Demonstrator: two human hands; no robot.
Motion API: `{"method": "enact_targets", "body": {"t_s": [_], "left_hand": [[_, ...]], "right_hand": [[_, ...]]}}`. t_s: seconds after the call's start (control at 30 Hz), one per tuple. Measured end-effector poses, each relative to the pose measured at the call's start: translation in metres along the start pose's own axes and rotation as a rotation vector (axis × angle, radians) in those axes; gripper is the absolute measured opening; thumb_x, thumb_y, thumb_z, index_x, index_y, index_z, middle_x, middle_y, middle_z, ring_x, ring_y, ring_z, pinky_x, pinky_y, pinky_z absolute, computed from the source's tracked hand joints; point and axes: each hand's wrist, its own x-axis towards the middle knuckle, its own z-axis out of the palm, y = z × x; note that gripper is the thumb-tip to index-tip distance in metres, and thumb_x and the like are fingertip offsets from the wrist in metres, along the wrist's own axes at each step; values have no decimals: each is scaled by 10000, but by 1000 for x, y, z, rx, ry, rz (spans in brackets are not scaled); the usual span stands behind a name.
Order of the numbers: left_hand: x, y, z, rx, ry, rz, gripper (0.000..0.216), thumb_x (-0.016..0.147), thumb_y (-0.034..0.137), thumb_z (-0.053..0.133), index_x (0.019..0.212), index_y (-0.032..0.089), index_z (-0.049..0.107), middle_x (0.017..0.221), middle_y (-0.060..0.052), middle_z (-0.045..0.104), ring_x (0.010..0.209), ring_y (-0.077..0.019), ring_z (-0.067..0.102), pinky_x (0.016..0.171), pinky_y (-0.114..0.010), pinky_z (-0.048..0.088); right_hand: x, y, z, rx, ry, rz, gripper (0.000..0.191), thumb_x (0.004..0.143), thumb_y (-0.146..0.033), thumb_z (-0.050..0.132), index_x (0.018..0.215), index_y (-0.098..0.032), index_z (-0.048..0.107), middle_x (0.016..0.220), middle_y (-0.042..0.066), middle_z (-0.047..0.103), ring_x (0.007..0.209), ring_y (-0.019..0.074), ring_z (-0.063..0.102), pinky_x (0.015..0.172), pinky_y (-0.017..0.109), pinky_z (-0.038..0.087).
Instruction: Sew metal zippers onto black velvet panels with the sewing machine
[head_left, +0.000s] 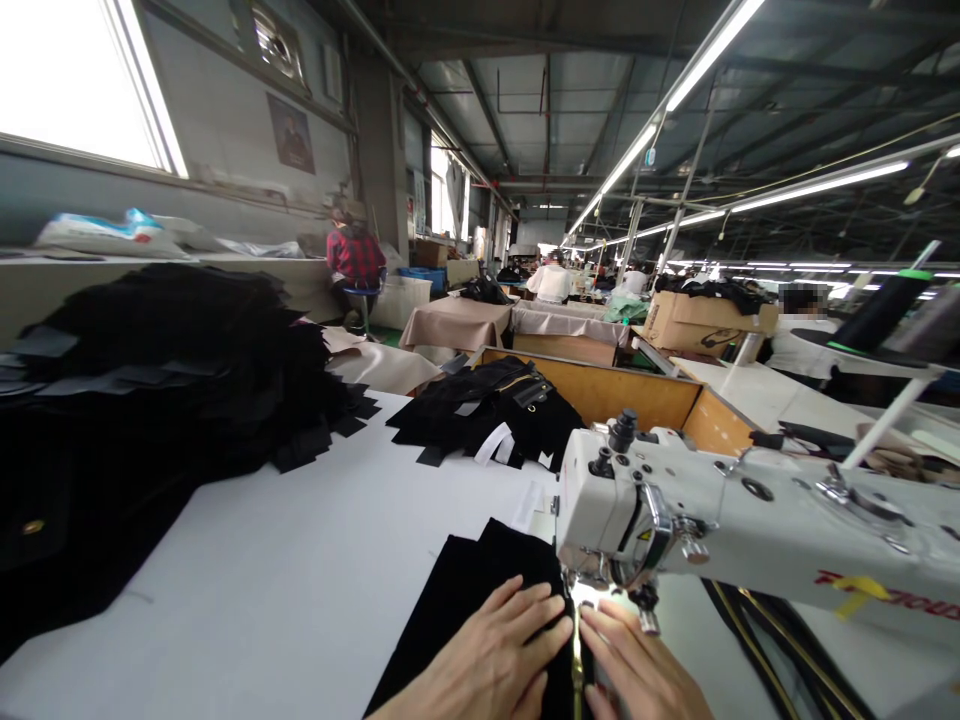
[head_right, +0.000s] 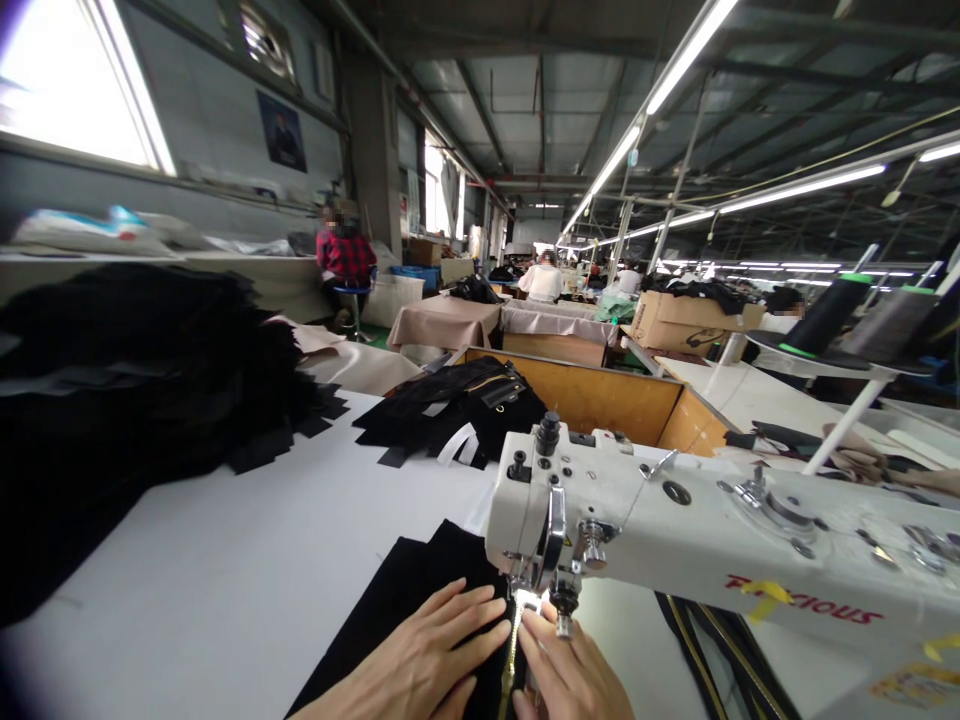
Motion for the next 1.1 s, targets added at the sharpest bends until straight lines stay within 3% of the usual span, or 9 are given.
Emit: {"method": "enact_targets", "body": {"t_s": [0.47, 0.77, 1.1], "left_hand": [[0, 3, -10, -59, -46, -37, 685, 913, 65, 546, 1507, 302, 303, 1477, -32, 444, 1406, -240, 345, 1202, -503, 246], [1, 6, -4, -44, -1, -28, 705, 866, 11, 558, 1477, 290, 343, 1418, -43, 489, 1369, -225, 401, 1213, -446, 242], [4, 4, -2, -29, 15, -31, 630, 885, 35, 535, 1446, 277, 386, 1387, -57, 508, 1359, -242, 413, 1202, -474, 265]], "right_hand": [[-2, 2, -1, 37, -31, 16, 482, 856, -163, 521, 1334, -130, 576, 1352, 66, 579, 1214, 255, 585, 951, 337, 573], [4, 4, -10, 137, 4, 23, 440, 878, -130, 492, 1305, -123, 598, 1326, 86, 599, 1217, 249, 583, 967, 334, 561], [14, -1, -26, 120, -62, 41, 439, 916, -157, 468, 1340, -113, 571, 1374, 69, 561, 1250, 249, 555, 964, 371, 566]]}}
